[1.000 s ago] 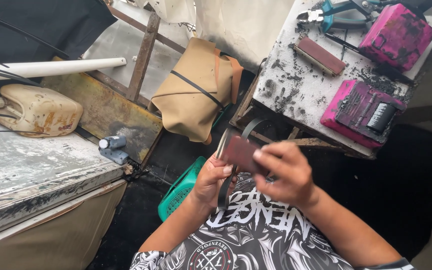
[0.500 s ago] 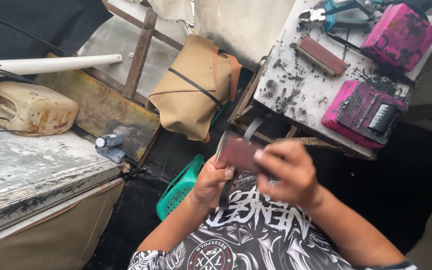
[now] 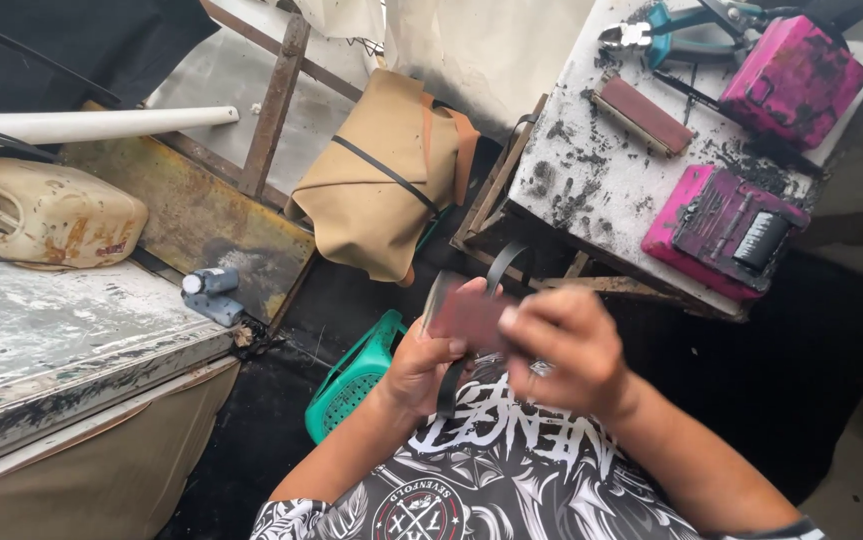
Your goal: Sanding the edges of a leather strap and small leather components, then hanging the strap using clips.
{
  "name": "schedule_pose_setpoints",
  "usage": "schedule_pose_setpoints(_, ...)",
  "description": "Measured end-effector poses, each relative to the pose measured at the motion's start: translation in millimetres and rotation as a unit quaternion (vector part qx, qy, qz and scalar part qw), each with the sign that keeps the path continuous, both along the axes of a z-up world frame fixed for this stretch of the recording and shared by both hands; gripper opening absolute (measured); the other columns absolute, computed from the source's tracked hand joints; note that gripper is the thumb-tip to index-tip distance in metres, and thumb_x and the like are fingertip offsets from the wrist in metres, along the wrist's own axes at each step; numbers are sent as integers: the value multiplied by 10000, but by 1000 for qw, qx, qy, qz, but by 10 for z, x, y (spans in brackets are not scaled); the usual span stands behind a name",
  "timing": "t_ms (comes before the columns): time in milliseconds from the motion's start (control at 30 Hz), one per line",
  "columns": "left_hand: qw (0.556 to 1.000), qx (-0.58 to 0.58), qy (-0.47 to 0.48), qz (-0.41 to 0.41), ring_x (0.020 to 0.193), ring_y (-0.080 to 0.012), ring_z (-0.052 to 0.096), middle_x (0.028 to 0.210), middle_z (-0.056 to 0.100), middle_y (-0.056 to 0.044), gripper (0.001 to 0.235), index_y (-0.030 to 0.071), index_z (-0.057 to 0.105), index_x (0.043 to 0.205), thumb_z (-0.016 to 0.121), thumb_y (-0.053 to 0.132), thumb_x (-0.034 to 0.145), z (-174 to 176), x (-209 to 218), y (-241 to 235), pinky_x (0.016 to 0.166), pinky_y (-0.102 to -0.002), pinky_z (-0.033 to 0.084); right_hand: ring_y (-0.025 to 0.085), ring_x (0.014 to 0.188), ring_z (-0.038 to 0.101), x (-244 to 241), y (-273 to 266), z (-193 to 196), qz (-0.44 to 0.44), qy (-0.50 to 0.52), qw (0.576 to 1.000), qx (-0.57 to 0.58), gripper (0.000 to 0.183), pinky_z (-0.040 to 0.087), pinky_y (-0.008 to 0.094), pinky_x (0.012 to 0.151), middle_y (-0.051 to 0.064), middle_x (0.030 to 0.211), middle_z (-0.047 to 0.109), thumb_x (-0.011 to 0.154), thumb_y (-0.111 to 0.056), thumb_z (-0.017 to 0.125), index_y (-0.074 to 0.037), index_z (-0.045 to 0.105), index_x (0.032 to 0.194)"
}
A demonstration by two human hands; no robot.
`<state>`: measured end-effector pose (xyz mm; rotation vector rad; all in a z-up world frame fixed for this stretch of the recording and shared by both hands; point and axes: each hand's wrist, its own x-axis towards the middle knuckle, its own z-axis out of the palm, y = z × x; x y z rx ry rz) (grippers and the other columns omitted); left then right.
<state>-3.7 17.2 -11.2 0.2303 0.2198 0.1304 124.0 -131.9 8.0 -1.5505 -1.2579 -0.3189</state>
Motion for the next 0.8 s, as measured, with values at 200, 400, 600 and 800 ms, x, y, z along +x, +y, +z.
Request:
schedule_pose_setpoints(200, 972, 233, -28, -36, 1522, -290, 376, 1590, 414, -228, 1333, -32, 352, 1559, 902, 763, 641, -114, -97, 48, 1244, -448, 358, 295, 800, 638, -258, -73, 180, 51, -4, 995, -84, 346, 528, 425, 712, 172, 1038, 611, 806, -171, 749, -54, 692, 1126)
schedule_pose_setpoints(400, 1000, -14, -27, -5, 689, -203, 726, 1467, 555, -243, 781, -29, 448, 1516, 663, -98, 769, -349, -64, -39, 516, -233, 631, 220, 889, 615, 251, -103, -136, -103, 207, 973, -19, 548, 545, 359, 820, 191, 1068, 627, 806, -47, 845, 95, 640, 1293)
schedule_pose_setpoints(600, 999, 22, -24, 16, 721, -166, 714, 1519, 527, -200, 744, 0, 444, 1530, 657, -29, 818, -403, 13, 92, 535, -208, 619, 213, 767, 695, -191, -60, 104, 123, 585, 790, 139, 468, 600, 321, 711, 175, 872, 667, 714, -7, 818, 123, 642, 1128)
schedule_pose_setpoints(800, 995, 50, -44, 69, 850, -190, 756, 1554, 500, -175, 677, 30, 430, 1551, 574, -52, 895, -438, 374, 396, 682, -251, 679, 206, 839, 655, -296, -50, -151, 381, 601, 703, 5, 749, 399, 509, 1069, 196, 845, 691, 818, -244, 749, 151, 467, 1389)
